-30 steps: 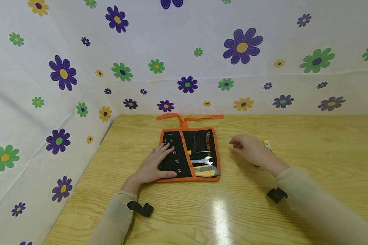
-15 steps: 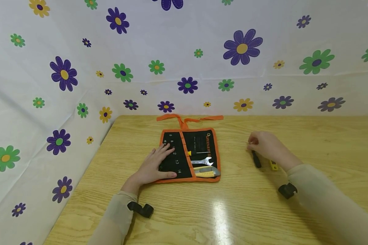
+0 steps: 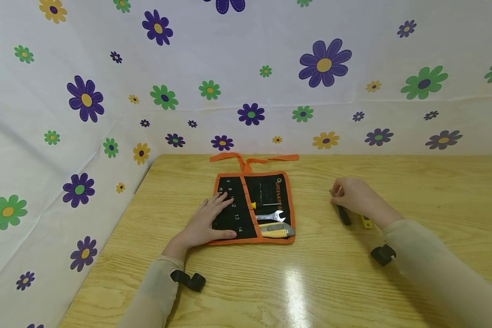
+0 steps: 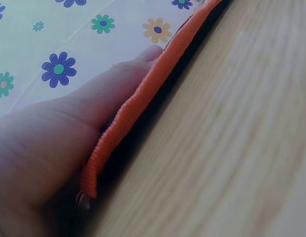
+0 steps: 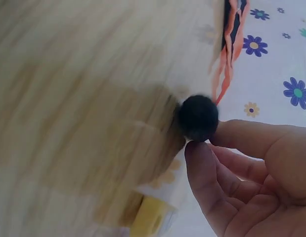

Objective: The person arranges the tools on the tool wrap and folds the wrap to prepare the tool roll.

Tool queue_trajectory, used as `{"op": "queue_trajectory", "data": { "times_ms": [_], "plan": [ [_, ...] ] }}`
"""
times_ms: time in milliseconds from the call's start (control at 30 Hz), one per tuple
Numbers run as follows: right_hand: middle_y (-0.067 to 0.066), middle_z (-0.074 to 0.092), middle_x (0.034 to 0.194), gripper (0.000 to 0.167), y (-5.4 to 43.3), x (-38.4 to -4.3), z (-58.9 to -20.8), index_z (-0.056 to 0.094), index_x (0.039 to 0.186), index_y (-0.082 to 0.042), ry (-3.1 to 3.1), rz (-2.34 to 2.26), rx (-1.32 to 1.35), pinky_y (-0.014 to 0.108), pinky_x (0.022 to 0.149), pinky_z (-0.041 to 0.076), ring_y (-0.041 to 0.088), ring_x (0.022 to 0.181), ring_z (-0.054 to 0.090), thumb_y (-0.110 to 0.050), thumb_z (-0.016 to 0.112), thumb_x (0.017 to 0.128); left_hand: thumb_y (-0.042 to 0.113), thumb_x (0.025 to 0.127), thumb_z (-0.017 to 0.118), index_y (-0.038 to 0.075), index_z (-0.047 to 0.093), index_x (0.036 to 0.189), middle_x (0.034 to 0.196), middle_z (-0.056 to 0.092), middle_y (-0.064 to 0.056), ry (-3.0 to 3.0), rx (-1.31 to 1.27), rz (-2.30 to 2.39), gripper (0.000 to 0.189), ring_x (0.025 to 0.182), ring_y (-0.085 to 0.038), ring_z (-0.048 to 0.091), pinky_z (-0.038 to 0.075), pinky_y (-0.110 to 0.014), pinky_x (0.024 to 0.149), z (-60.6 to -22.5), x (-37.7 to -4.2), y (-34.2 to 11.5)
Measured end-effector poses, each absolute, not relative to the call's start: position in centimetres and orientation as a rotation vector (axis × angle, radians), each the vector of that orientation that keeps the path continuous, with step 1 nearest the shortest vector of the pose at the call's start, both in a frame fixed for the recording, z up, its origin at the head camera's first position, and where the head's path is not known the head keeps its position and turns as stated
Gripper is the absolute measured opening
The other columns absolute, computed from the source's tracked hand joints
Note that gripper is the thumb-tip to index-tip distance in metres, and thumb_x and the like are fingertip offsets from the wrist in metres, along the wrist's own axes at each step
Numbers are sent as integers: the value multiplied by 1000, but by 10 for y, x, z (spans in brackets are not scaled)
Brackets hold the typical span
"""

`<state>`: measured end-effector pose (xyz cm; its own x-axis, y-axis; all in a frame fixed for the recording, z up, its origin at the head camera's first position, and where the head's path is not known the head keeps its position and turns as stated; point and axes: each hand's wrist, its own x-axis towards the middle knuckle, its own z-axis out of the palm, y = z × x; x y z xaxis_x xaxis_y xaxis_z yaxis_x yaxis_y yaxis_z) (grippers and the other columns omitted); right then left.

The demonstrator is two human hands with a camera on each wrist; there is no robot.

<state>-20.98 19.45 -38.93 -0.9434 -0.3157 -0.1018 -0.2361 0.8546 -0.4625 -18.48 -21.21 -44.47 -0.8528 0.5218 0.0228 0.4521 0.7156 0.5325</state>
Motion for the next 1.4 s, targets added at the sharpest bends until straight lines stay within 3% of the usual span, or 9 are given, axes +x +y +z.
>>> {"op": "queue_trajectory", "data": {
  "times_ms": [267, 567, 767, 900, 1100, 1400],
  "plan": [
    [14, 65, 87, 22, 189, -209, -383, 62, 100, 6, 2832, -808, -426, 42, 71, 51, 26, 78, 61, -9, 65, 84, 57, 79, 70, 19, 31, 151, 158, 16, -5, 2785, 794, 824, 91, 145, -22, 5, 1, -48, 116, -445, -184, -213],
    [6, 65, 94, 24, 177, -206, -375, 64, 112, -2, 2746, -1140, -476, 34, 72, 51, 22, 88, 62, -16, 62, 92, 56, 79, 70, 18, 31, 151, 158, 16, -6, 2778, 799, 826, 91, 145, -24, 6, 2, -48, 116, -443, -184, -212],
    [11, 67, 107, 24, 168, -205, -373, 66, 108, -5, 2663, -1363, -514, 40, 79, 53, 25, 92, 63, -25, 60, 96, 57, 79, 70, 18, 30, 151, 158, 16, -6, 2784, 795, 814, 91, 145, -23, 5, 2, -48, 116, -444, -184, -212],
    [10, 68, 104, 26, 161, -204, -373, 66, 108, -7, 2593, -1514, -514, 46, 80, 53, 30, 91, 63, -28, 61, 95, 58, 79, 69, 19, 30, 152, 158, 16, -6, 2784, 794, 810, 92, 145, -23, 5, 2, -47, 116, -444, -185, -212],
    [12, 68, 103, 28, 146, -207, -379, 66, 112, -2, 2505, -1650, -502, 46, 85, 52, 25, 91, 64, -24, 62, 95, 58, 78, 70, 19, 31, 151, 158, 16, -6, 2778, 795, 828, 92, 145, -24, 5, 1, -48, 116, -444, -185, -212],
    [24, 63, 110, 24, 114, -218, -386, 63, 112, 5, 2372, -1766, -456, 46, 88, 51, 32, 98, 64, -11, 61, 95, 57, 79, 70, 18, 31, 151, 158, 17, -7, 2778, 794, 834, 91, 145, -24, 6, 1, -48, 116, -443, -185, -212]
  ]
}}
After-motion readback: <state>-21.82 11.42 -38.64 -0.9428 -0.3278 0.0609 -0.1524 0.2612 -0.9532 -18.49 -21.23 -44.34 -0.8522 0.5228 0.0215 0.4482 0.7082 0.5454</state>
